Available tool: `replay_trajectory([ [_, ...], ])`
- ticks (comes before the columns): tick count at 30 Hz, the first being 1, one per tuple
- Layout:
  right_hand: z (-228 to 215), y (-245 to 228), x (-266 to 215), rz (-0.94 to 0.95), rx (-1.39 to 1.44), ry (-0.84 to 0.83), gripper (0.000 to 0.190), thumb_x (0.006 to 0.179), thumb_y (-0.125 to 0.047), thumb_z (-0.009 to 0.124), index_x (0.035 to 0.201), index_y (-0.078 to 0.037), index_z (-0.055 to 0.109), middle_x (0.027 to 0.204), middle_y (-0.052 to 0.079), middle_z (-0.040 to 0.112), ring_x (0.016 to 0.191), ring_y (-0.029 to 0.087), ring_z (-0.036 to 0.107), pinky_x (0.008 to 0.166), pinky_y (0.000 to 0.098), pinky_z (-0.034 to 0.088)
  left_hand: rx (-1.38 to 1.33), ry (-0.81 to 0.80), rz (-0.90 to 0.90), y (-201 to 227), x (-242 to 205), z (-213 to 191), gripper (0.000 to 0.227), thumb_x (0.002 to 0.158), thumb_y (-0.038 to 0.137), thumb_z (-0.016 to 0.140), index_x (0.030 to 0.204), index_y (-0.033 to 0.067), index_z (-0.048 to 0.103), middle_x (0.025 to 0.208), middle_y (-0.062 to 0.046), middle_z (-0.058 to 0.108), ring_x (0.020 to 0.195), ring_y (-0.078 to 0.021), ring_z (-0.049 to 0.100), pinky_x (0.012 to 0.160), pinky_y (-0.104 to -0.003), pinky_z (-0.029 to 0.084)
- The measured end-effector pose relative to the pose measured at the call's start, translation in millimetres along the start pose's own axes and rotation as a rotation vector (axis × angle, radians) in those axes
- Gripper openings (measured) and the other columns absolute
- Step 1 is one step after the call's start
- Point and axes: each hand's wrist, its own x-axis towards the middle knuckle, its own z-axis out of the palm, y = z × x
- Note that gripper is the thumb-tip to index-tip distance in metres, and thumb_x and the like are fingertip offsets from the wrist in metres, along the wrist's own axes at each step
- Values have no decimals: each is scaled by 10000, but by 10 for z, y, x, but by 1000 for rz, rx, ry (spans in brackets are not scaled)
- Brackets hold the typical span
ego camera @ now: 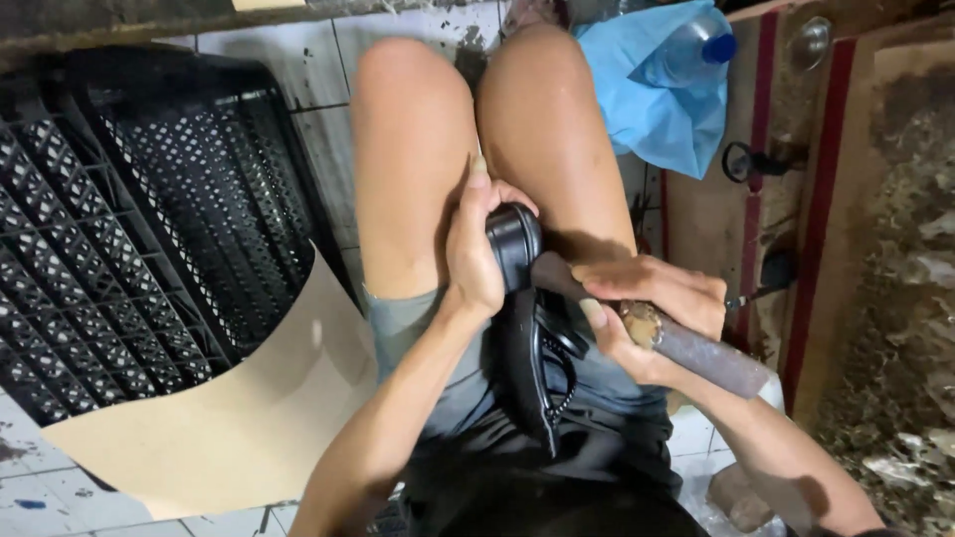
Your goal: Attaching a sole and heel to a shoe and trimming excess material using a knife and hammer in a workshop.
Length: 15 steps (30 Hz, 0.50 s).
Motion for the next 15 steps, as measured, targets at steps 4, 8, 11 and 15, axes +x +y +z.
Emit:
replay_trajectory([
  [4,7,-101,-9,-38,-19,5,95,701,-50,619,784,-6,638,779,109,657,564,221,628,551,291,500,15,-27,41,-24,16,-6,560,857,505,273,661,87,590,467,-20,489,399,-83,528,348,-132,413],
  [8,22,-21,-42,-19,-39,5,103,711,-64,605,797,-22,643,806,87,665,603,214,641,576,287,496,13,15,41,-100,27,-33,539,864,489,277,676,93,590,473,-18,497,401,-86,529,355,-133,416],
  [11,25,-92,-25,-89,-7,25,127,712,-63,607,810,13,637,816,129,662,620,243,652,524,279,503,94,-48,135,14,-4,-25,573,881,476,234,669,85,595,478,-32,509,408,-103,537,405,-158,448],
  [15,75,-61,-89,-101,-26,12,139,686,-78,623,798,1,647,818,112,669,620,251,654,490,284,494,-4,-46,128,8,7,11,574,880,485,234,679,78,587,490,-1,473,419,-61,508,420,-119,419],
])
